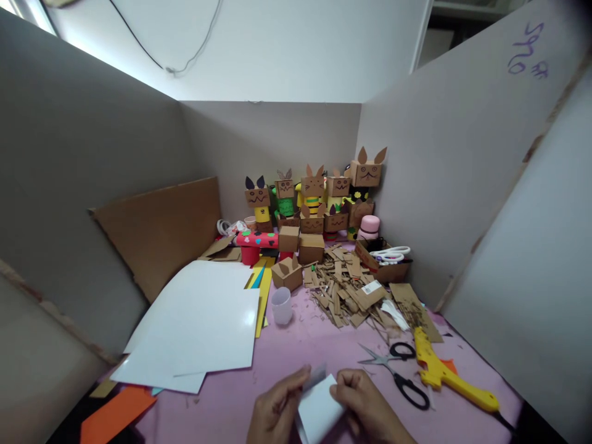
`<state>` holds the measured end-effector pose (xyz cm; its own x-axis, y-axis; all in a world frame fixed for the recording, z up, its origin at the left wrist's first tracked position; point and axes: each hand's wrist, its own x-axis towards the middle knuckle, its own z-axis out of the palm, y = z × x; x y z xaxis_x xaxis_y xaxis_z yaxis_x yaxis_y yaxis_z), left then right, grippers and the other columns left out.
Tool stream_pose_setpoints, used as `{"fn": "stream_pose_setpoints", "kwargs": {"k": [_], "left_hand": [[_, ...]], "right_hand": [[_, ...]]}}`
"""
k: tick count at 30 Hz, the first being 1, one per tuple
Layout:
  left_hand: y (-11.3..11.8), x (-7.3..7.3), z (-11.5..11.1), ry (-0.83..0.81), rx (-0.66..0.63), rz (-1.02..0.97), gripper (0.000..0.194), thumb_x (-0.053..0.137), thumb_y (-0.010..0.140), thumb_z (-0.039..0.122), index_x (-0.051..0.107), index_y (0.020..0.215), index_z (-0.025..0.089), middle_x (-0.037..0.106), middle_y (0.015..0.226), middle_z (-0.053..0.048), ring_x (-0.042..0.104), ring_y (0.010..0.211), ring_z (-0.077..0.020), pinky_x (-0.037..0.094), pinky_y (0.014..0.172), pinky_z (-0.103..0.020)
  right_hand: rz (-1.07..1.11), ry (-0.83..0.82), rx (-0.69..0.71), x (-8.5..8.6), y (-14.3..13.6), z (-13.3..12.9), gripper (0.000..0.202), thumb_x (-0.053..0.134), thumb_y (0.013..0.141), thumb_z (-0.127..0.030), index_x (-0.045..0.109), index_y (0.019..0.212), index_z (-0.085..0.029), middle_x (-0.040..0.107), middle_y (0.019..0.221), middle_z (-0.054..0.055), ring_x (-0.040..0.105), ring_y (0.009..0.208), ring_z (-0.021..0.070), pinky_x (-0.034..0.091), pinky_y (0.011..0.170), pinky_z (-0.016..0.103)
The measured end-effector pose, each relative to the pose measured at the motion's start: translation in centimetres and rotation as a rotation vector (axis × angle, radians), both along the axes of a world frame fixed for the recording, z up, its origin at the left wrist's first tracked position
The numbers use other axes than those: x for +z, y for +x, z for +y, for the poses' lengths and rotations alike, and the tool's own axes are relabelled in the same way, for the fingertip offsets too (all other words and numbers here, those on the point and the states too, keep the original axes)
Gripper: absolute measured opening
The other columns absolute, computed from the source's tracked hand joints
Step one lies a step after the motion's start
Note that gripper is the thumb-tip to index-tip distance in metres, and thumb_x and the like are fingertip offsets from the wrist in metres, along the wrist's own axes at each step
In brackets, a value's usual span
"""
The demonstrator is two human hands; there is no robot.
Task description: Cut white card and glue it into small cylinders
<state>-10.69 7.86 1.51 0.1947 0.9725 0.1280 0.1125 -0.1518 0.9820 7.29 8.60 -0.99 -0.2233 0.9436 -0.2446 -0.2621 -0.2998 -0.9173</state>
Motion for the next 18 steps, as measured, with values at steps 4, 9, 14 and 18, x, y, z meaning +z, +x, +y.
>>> {"fn": "stream_pose_setpoints", "kwargs": {"k": [4, 9, 14, 18], "left_hand": [[-0.5, 0.5, -0.4, 0.261, -0.156, 0.187, 0.03, 0.046, 0.087, 0.018, 0.068, 0.105, 0.026, 0.068, 0.113, -0.005, 0.063, 0.104, -0.0205, 0.049, 0.091, -0.03], [-1.1, -0.1, 0.0, 0.673, -0.264, 0.294, 0.036, 0.045, 0.088, 0.015, 0.055, 0.121, 0.026, 0.066, 0.117, -0.008, 0.06, 0.109, -0.0195, 0.049, 0.091, -0.031], [-1.2, -2.0, 0.5, 0.979, -0.259, 0.39, 0.032, 0.061, 0.083, 0.022, 0.056, 0.114, 0.018, 0.07, 0.107, -0.013, 0.063, 0.104, -0.0199, 0.048, 0.091, -0.027], [-1.0, -2.5, 0.4, 0.986, -0.293, 0.42, 0.026, 0.06, 0.084, 0.023, 0.058, 0.11, 0.02, 0.07, 0.108, -0.012, 0.061, 0.108, -0.0205, 0.048, 0.092, -0.029]], "right_hand": [[0.005, 0.013, 0.0, 0.1, 0.2, 0.0, 0.04, 0.067, 0.063, -0.048, 0.043, 0.051, -0.018, 0.036, 0.033, -0.012, 0.022, 0.023, -0.0004, 0.005, 0.027, 0.016], [0.017, 0.017, 0.01, 0.1, 0.2, 0.1, 0.044, 0.066, 0.063, -0.055, 0.044, 0.052, -0.018, 0.037, 0.034, -0.012, 0.022, 0.023, -0.0005, 0.007, 0.027, 0.016], [0.009, 0.023, 0.043, -0.2, 0.1, 0.0, 0.047, 0.063, 0.066, -0.06, 0.047, 0.053, -0.018, 0.037, 0.031, -0.011, 0.025, 0.023, 0.0013, 0.012, 0.026, 0.015], [-0.012, 0.014, 0.043, -0.2, -0.1, -0.2, 0.048, 0.062, 0.066, -0.062, 0.051, 0.056, -0.016, 0.04, 0.031, -0.01, 0.028, 0.023, 0.0025, 0.014, 0.026, 0.015]]}}
